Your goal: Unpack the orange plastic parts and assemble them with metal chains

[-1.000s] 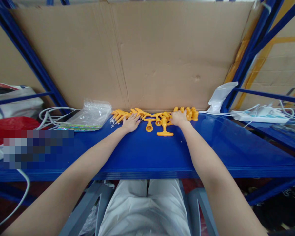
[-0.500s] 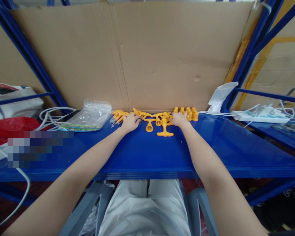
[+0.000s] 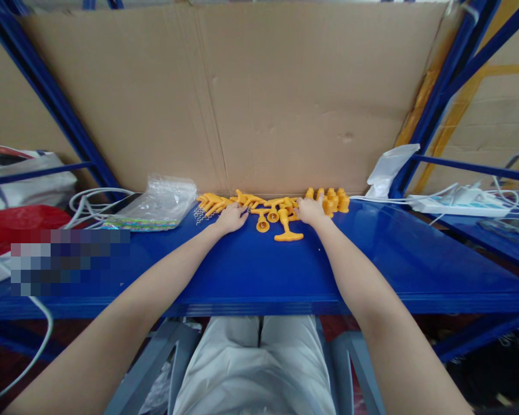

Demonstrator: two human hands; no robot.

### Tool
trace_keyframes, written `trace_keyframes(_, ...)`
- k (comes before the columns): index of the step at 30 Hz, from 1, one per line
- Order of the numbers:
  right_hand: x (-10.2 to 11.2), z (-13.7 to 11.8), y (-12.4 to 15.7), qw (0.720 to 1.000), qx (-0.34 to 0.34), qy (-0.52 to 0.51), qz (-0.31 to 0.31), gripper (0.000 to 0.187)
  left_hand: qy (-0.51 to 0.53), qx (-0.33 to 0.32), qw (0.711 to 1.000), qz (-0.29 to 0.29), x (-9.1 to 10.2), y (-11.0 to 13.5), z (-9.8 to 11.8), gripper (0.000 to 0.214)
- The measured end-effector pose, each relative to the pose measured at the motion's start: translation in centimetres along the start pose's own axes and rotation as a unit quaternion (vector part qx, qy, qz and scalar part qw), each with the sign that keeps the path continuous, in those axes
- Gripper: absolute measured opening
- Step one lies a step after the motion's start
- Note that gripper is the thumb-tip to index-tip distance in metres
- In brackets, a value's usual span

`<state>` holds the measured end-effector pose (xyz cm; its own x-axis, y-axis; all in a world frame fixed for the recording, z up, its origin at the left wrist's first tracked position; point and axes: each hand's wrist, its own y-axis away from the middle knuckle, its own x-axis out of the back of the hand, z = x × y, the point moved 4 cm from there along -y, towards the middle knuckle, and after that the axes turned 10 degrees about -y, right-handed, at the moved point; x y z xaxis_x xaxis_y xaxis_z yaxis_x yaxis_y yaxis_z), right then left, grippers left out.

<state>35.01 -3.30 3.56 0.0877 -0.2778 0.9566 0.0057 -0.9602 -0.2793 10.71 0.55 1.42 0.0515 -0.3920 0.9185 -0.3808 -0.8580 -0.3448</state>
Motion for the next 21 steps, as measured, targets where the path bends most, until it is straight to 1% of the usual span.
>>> trace_keyframes(3,0.1,-0.7,0.2,1.000,0.024,0.020,0.004,0.040,0.003,0.003,1.000,-0.009,-0.5,-0.1,0.1,0.042)
trace_keyframes(6,0.1,-1.2,0.2,0.999,0.046,0.015,0.010,0.039,0.014,0.021,0.999,-0.022,-0.6,0.0,0.1,0.043)
trace_keyframes(11,0.1,-2.0,0.1,0.999,0.047,0.002,0.017,0.041,0.021,0.042,0.998,-0.030,-0.4,0.3,0.3,0.044)
trace_keyframes(17,1.4,-1.9,-0.1,0.994,0.050,-0.017,0.098,0.041,0.023,0.059,0.997,-0.033,0.1,0.7,0.5,0.042)
trace_keyframes(19,1.8,-1.6,-0.1,0.990,0.056,-0.026,0.126,0.041,0.022,0.058,0.998,-0.018,0.5,0.9,0.6,0.041)
trace_keyframes(21,2.2,-1.4,-0.2,0.985,0.070,-0.040,0.156,0.040,0.021,0.051,0.998,0.016,1.0,1.0,0.7,0.040)
